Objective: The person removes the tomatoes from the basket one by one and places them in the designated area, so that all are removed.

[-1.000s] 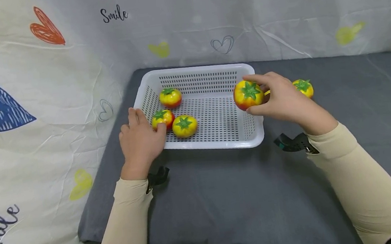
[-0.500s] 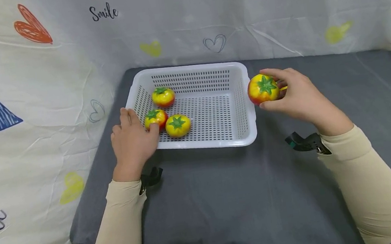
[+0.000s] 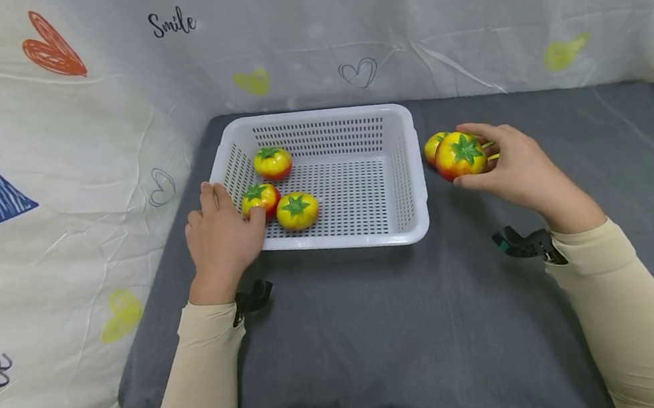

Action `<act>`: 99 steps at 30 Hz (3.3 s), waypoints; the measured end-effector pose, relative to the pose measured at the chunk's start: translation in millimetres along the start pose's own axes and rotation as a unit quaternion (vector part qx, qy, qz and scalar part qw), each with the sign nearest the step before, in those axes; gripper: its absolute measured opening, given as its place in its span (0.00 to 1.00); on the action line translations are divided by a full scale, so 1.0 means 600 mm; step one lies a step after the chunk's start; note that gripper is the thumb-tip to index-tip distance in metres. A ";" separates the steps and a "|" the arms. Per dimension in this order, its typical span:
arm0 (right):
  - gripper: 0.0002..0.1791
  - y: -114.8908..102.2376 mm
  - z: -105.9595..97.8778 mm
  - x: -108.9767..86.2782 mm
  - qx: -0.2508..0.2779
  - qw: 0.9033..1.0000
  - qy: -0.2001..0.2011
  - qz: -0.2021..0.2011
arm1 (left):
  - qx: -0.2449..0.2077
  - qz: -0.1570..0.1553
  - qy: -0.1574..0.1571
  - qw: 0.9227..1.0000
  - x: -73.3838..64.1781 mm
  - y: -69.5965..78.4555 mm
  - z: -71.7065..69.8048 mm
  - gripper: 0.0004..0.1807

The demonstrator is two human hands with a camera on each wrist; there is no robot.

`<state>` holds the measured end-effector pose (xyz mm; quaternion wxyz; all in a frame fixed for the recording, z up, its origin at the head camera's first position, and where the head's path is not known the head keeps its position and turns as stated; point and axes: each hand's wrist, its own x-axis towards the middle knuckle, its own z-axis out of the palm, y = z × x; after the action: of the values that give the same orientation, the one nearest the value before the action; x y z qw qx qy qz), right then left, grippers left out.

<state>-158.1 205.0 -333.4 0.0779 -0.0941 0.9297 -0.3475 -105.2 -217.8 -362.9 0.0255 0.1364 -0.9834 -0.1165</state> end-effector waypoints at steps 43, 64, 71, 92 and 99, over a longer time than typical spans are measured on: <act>0.47 0.071 0.053 0.022 -0.015 0.998 -0.060 0.015 | 0.000 0.002 0.003 1.000 -0.001 -0.003 0.002 0.47; 0.49 0.080 0.065 0.029 -0.028 0.997 -0.070 0.020 | -0.001 -0.001 0.000 1.000 0.000 0.001 0.000 0.47; 0.53 0.082 0.066 0.033 -0.018 0.997 -0.073 0.035 | -0.002 -0.002 0.001 1.000 0.001 0.000 0.001 0.47; 0.53 0.082 0.065 0.038 0.001 0.997 -0.071 0.035 | -0.003 -0.003 0.000 1.000 0.000 -0.002 0.003 0.47; 0.55 0.080 0.063 0.037 -0.001 0.997 -0.073 0.032 | -0.002 -0.002 0.003 1.000 0.000 -0.002 0.002 0.47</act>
<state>-177.6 211.8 -395.1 0.1565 -0.0892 0.9243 -0.3365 -104.8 -218.5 -364.5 0.0280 0.1389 -0.9828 -0.1182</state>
